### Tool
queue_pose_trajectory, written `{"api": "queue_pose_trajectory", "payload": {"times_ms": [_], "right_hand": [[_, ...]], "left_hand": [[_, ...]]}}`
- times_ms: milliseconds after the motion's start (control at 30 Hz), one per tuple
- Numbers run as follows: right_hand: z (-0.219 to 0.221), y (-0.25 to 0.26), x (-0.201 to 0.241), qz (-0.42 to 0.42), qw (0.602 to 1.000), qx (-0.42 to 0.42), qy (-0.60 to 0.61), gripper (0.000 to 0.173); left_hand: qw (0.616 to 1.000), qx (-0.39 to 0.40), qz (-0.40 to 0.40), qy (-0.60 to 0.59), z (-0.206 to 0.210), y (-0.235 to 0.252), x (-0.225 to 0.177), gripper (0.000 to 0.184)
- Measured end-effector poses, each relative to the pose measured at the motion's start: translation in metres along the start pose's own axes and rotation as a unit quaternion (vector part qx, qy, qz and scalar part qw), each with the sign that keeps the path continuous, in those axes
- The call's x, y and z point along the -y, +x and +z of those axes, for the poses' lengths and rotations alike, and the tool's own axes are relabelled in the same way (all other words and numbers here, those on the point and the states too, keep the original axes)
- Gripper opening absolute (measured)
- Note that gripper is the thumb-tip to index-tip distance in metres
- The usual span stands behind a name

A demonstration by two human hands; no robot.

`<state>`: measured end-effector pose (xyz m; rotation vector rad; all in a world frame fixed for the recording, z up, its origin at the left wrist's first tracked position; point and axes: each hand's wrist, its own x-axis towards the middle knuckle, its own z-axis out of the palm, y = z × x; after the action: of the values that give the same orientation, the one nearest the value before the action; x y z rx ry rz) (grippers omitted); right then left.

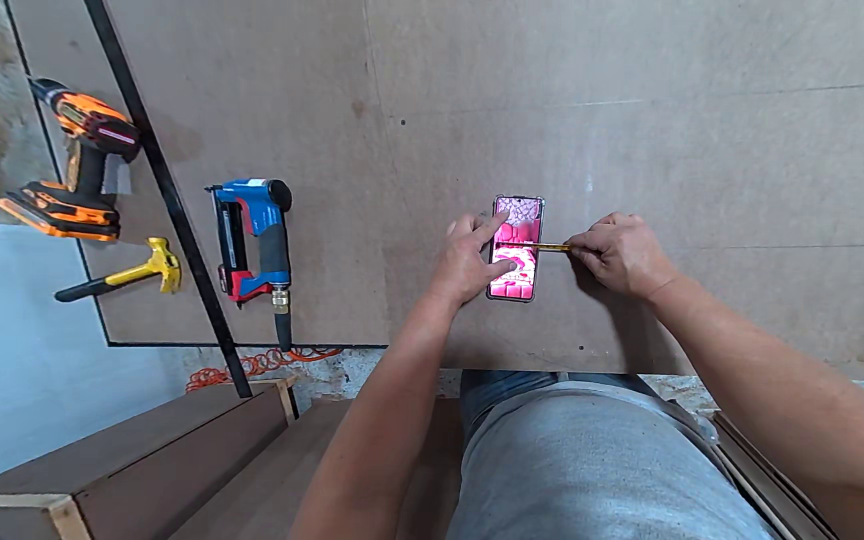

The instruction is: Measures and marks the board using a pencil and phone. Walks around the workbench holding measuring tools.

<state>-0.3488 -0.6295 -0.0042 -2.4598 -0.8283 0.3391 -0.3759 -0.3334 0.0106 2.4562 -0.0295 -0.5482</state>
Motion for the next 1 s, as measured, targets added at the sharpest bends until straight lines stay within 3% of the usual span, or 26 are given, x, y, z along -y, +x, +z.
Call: {"api": "queue_pose_trajectory", "payload": {"times_ms": [1000], "right_hand": [[0.0023,-0.0030,0.0006,-0.006,1.000,-0.001,0.000,0.027]], "left_hand": [[1.000,0.003,0.006,0.010,-0.0012,0.0006,-0.0013,0.085]]}}
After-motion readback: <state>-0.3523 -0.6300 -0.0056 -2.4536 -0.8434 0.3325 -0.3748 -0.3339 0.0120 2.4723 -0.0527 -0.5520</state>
